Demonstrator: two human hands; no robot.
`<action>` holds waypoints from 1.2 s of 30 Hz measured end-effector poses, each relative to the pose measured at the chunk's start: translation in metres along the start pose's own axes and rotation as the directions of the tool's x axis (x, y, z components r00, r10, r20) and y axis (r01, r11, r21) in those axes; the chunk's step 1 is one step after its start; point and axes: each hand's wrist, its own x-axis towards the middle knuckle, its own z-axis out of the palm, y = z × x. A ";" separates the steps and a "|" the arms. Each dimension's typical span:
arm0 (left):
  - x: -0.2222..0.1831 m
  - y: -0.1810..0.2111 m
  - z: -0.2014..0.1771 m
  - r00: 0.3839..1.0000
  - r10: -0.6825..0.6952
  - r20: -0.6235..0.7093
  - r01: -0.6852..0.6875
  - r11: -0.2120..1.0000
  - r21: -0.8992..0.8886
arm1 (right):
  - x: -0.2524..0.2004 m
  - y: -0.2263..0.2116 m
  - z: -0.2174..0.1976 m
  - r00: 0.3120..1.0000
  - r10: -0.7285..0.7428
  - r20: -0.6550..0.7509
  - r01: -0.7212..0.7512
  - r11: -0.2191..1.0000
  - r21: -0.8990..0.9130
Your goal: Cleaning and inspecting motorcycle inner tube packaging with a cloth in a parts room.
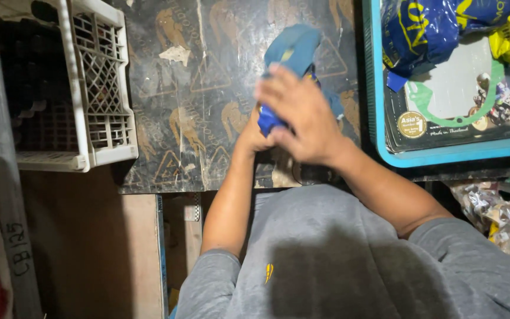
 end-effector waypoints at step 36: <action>-0.031 -0.011 -0.013 0.900 -0.291 -0.324 -0.149 0.494 -0.857 | -0.010 0.016 0.025 0.935 -0.186 -0.302 0.162 0.981 -0.104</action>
